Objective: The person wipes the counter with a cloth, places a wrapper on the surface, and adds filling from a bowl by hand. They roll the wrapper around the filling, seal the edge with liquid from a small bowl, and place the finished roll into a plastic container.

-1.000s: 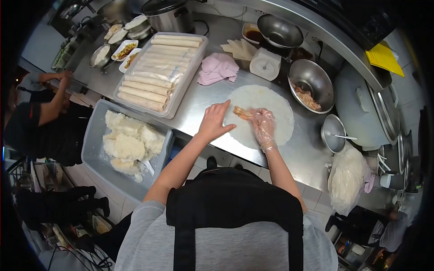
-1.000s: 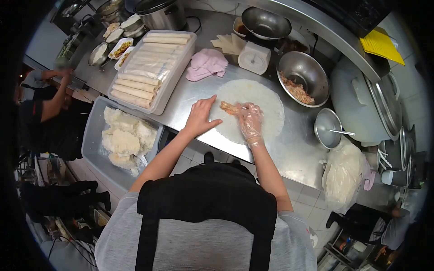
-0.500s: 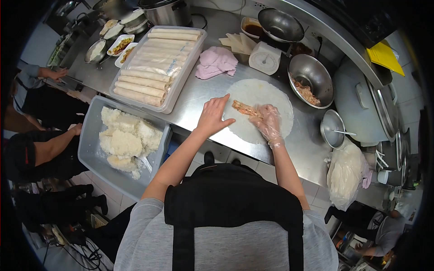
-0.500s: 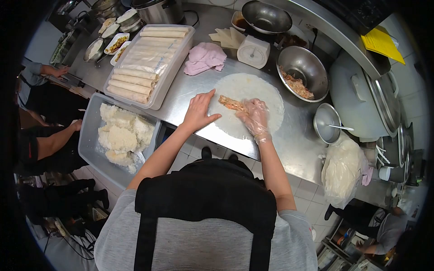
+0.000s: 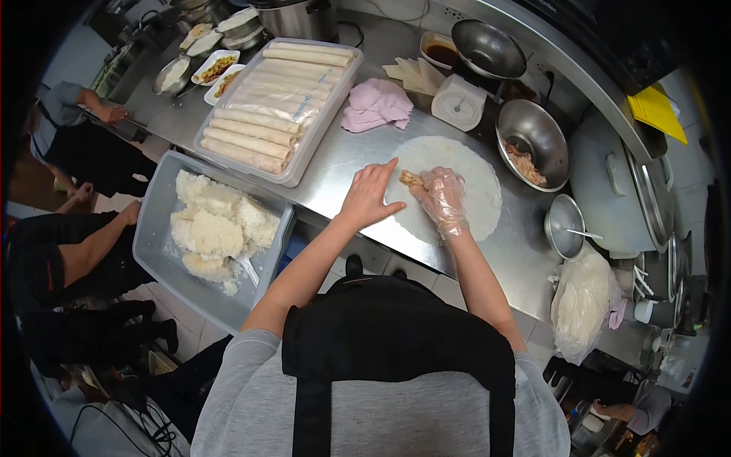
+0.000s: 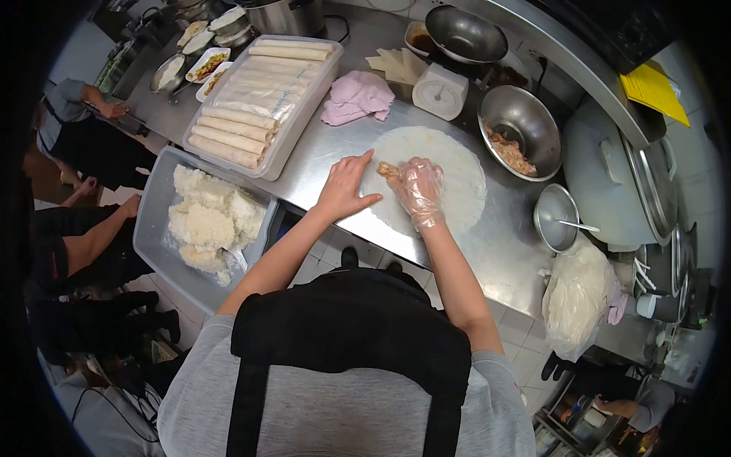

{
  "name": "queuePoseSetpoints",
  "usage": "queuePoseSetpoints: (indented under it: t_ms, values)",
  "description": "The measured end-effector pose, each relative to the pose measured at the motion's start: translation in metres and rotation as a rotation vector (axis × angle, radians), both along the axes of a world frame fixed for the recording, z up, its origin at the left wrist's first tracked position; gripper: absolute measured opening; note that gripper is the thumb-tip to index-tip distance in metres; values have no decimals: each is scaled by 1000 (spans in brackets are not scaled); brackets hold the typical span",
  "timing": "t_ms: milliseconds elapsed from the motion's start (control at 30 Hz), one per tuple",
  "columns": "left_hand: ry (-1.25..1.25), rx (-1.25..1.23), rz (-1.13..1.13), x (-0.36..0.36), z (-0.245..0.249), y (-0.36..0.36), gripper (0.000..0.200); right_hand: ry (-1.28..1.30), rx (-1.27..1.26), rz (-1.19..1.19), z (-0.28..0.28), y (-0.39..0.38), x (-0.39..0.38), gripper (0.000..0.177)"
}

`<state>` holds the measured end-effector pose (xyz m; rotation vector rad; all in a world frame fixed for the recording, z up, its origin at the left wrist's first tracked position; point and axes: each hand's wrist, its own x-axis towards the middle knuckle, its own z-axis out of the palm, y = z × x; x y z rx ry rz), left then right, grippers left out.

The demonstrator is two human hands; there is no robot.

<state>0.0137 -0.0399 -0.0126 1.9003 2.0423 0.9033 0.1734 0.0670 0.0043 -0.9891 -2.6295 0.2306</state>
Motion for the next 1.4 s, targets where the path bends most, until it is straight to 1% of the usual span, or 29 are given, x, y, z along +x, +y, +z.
queuePoseSetpoints:
  t_ms: [167, 267, 333, 467, 533, 567, 633, 667, 733, 767, 867, 933, 967, 1000, 1067, 1100, 1167, 1200, 1267, 1400]
  values:
    - [-7, 28, -10, -1, -3, -1, 93, -42, -25, 48, 3, 2, -9, 30]
    - [-5, 31, 10, -1, -2, 1, 94, 8, -63, 74, 9, 0, -12, 30]
    - [-5, 16, 4, -1, -2, 0, 94, 5, 2, 105, 0, -1, -17, 33]
    - [-13, 17, 4, -2, -3, 0, 96, -16, -8, 82, -7, 1, -30, 32]
    - [-27, 3, 10, -1, -2, 1, 98, 81, 64, 128, -5, -1, -29, 30]
    - [-27, 2, 7, -1, -3, 1, 98, 81, 63, 125, -4, 0, -32, 30]
    - [-34, 5, 11, -1, -4, 1, 101, -68, -78, 72, 0, 1, -41, 28]
    - [-34, 2, 6, 0, -4, 1, 101, -67, -82, 68, 4, 0, -39, 28]
    - [-25, -12, 14, -1, -5, 1, 102, 38, -116, 104, 12, 1, -33, 25]
    - [-24, -12, 12, -2, -6, 1, 102, 39, -116, 102, 8, 2, -26, 25]
    - [-12, 9, 4, -1, -7, 0, 101, 85, -65, 30, -9, 3, 6, 22]
    - [-30, -28, 2, -1, -5, 1, 102, 122, 49, -17, -12, -1, 26, 21]
    - [-30, -30, -4, -1, -5, 1, 102, 103, -21, -49, -11, -2, 35, 25]
    - [-27, -26, 2, -1, -5, 1, 102, 104, -20, -58, -11, -4, 42, 25]
    - [-27, -23, -6, 0, -6, 2, 102, 303, -161, -57, -10, -7, 54, 31]
    - [-21, -12, -2, 0, -6, 1, 102, 302, -159, -69, -11, -8, 57, 31]
    - [-15, -1, -11, -1, -3, 2, 102, 387, -73, -136, -11, -12, 61, 39]
    - [-23, -10, -6, 0, -2, 2, 102, 385, -73, -149, -12, -10, 65, 39]
    - [-27, -21, -9, 1, -2, 3, 102, 236, -138, -84, -13, -1, 69, 43]
    - [-12, -19, 7, 0, -1, 4, 104, 281, -180, -42, -25, 8, 70, 43]
